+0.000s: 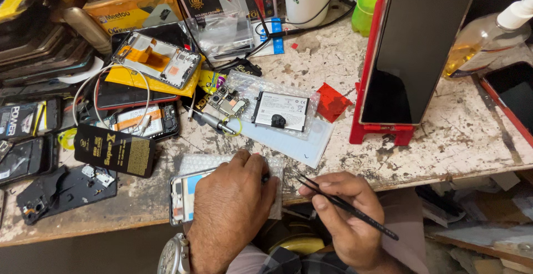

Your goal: The person uses tweezers to remove small components and adhesive residue from the interior frame of a disassembled smartphone. They carefully lift and peel away parts from the phone's chassis while holding the device steady.

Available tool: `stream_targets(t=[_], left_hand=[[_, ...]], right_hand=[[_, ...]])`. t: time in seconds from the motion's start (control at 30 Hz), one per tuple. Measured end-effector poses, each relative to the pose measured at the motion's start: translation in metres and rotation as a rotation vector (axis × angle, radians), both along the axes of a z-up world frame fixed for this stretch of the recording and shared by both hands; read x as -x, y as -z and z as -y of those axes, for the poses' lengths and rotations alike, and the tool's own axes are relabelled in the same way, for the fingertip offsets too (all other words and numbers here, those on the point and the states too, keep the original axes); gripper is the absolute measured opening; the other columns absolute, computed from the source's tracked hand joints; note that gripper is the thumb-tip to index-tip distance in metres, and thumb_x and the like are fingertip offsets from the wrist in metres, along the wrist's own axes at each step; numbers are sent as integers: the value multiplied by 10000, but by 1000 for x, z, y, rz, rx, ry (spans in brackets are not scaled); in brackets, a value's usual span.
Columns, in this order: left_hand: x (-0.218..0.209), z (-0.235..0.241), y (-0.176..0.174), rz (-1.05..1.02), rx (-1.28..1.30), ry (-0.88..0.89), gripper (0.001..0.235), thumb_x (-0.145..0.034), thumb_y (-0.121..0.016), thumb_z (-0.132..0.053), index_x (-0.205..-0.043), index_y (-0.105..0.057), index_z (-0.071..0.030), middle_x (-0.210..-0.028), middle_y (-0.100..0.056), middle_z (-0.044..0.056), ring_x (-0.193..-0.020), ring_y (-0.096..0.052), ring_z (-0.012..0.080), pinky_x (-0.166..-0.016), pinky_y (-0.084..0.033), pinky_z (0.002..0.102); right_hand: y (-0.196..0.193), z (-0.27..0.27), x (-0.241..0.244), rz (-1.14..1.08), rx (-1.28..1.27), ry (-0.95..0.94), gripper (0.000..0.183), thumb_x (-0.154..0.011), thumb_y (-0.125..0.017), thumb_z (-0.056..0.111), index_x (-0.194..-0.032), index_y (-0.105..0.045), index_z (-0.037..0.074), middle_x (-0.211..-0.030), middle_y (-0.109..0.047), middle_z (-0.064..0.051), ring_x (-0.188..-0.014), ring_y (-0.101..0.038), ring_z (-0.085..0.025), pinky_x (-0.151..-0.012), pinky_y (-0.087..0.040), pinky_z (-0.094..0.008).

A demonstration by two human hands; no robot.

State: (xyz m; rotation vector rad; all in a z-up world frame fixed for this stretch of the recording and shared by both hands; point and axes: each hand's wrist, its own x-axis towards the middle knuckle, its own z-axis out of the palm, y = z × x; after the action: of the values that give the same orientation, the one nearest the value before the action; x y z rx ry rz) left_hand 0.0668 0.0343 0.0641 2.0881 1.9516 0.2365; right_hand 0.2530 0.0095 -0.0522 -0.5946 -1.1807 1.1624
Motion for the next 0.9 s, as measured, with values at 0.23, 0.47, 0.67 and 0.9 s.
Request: stream_targets(t=[0.23, 0.47, 0.67, 0.9], left_hand=[[7, 23, -5, 40, 34, -13, 180, -817, -724, -275, -945, -722, -147, -929, -701, 80, -767, -702, 346, -650, -549, 488], [7, 23, -3, -117, 63, 82, 167, -849, -690, -242, -932, -715, -99, -859, -710, 123, -758, -707, 348, -649, -557, 483], [-5, 13, -11, -315, 160, 233, 172, -912, -630, -198, -882, -699, -44, -776, -707, 149, -712, -717, 345, -597, -576, 471], [-9, 3, -16, -316, 240, 210, 285, -918, -610, -277, -775, -719, -55, -739, -705, 182, -711, -710, 384, -647, -577, 492]], right_hand=[[1, -1, -5, -34, 21, -21, 189, -992, -610, -103, -1152, -561, -16, -1134, -653, -204, -1070, -720, -266, -982, -606, -411], [5, -2, -8, -87, 27, -42, 197, -994, -604, -110, -1162, -557, -19, -1136, -655, -204, -1070, -723, -277, -995, -610, -433], [8, -4, -23, -199, 30, -34, 209, -994, -599, -119, -1179, -558, -31, -1177, -628, -212, -1081, -713, -299, -1006, -595, -459], [15, -9, -44, -254, 3, -1, 220, -996, -599, -125, -1191, -568, -29, -1141, -668, -248, -1021, -726, -324, -1003, -590, -469]])
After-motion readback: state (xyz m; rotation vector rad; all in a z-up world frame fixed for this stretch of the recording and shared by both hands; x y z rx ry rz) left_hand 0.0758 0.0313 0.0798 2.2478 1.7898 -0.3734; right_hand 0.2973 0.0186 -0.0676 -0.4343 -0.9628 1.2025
